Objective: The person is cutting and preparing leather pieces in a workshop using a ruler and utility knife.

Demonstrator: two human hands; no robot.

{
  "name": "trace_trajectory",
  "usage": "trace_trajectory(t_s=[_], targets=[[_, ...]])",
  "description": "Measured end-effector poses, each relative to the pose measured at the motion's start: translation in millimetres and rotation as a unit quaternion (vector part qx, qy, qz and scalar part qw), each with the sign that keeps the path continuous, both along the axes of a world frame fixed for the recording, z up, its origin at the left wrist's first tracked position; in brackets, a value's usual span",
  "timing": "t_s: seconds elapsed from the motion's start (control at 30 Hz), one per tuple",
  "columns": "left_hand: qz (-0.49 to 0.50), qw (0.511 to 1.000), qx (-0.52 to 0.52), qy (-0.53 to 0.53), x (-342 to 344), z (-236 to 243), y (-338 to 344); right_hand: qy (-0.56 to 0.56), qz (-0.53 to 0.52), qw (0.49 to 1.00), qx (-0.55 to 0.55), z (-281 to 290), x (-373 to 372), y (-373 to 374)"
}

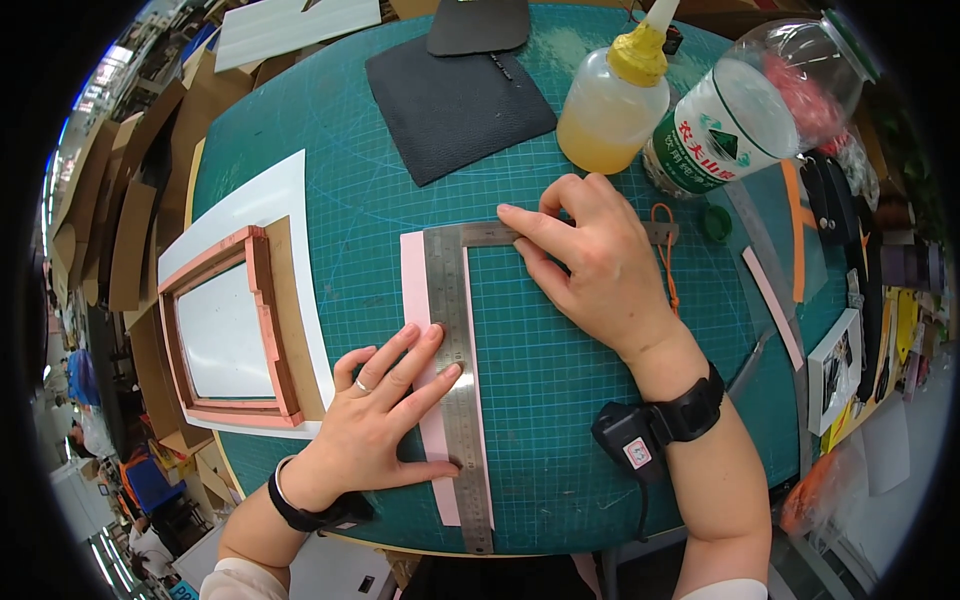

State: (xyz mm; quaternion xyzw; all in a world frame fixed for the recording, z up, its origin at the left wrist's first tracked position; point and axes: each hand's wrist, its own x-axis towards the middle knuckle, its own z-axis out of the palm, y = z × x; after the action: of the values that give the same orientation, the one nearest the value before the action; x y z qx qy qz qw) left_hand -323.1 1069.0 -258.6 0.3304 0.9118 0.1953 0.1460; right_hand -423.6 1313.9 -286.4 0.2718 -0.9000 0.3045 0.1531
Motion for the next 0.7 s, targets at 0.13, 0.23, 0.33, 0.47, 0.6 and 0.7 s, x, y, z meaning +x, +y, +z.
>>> trace_trajectory(t_s=[0.13, 0.23, 0.33, 0.47, 0.6, 0.7], targets=[[0.002, 1.000, 0.003, 0.002, 0.0, -0.3, 0.1, 0.001, 0.007, 1.000, -0.012, -0.5, 0.0, -0.3], [0.002, 1.000, 0.002, 0.005, -0.3, 0.3, 0.5, -0.007, 0.014, 1.000, 0.010, -0.6, 0.0, 2.6], [0.001, 1.000, 0.002, 0.003, -0.4, 0.3, 0.7, 0.003, 0.003, 1.000, -0.004, -0.4, 0.3, 0.2], [0.001, 1.000, 0.000, 0.003, -0.4, 0.2, 0.5, 0.003, 0.004, 1.000, -0.001, -0.7, 0.1, 0.1], [0.001, 1.000, -0.001, 0.004, -0.4, 0.6, 0.3, 0.002, 0.003, 1.000, 0.001, -1.4, 0.3, -0.4], [0.001, 1.000, -0.002, 0.003, -0.6, 1.9, 0.9, 0.004, 0.003, 1.000, 0.003, -0.9, 0.5, 0.1]])
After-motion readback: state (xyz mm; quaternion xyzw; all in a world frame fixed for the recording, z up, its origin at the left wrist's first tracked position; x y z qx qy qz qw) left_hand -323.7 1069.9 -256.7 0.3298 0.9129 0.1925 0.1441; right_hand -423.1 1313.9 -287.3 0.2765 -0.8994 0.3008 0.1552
